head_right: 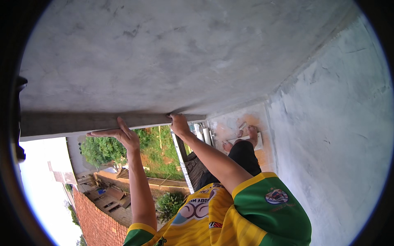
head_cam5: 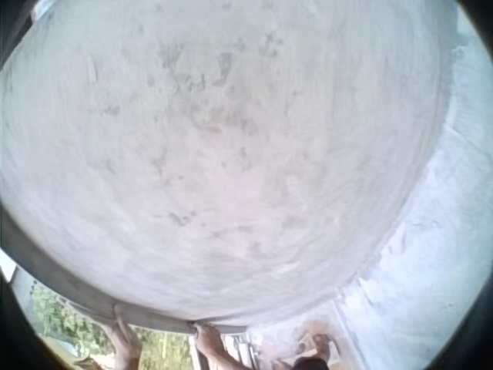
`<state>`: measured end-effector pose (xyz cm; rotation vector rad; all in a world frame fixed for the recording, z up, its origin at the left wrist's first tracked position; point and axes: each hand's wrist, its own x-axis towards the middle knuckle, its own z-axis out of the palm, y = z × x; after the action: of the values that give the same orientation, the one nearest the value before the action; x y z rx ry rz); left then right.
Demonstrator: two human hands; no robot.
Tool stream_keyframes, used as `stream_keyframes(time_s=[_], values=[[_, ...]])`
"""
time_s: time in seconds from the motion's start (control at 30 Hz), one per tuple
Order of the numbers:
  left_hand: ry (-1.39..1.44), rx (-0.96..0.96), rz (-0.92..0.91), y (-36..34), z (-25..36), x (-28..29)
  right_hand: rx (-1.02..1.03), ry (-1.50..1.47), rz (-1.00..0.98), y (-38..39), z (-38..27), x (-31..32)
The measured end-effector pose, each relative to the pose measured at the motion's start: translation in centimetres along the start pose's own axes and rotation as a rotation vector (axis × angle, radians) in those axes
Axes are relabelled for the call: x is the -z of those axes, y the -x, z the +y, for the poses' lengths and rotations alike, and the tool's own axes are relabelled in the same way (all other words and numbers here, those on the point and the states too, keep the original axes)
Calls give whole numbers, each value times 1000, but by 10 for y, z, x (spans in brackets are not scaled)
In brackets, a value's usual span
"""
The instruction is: The person smooths the vertical edge and corner of a concrete wall using a sanding block. They rub the block along the edge and then move to smooth the corner where the wall meets the ceiling.
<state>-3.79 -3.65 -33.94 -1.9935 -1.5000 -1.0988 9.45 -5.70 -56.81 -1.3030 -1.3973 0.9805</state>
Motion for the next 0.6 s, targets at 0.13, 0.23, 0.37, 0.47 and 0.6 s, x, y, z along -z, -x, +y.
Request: stream_keyframes(time_s=[0.13,0.23,0.37,0.47,0.6], values=[[14,8,13,0,1,0,-44,-153,-122,10,19,2],[-18,-2,7,0,1,1,-35,-190,-13,19,29,-1],[4,0,2,-1,1,2,-69,74,-25,-5,16,-18],[-43,5,5,-1,2,1,-57,-67,-100,-2,3,-10],[-28,5,0,1,1,0,-138,-129,-43,19,13,6]])
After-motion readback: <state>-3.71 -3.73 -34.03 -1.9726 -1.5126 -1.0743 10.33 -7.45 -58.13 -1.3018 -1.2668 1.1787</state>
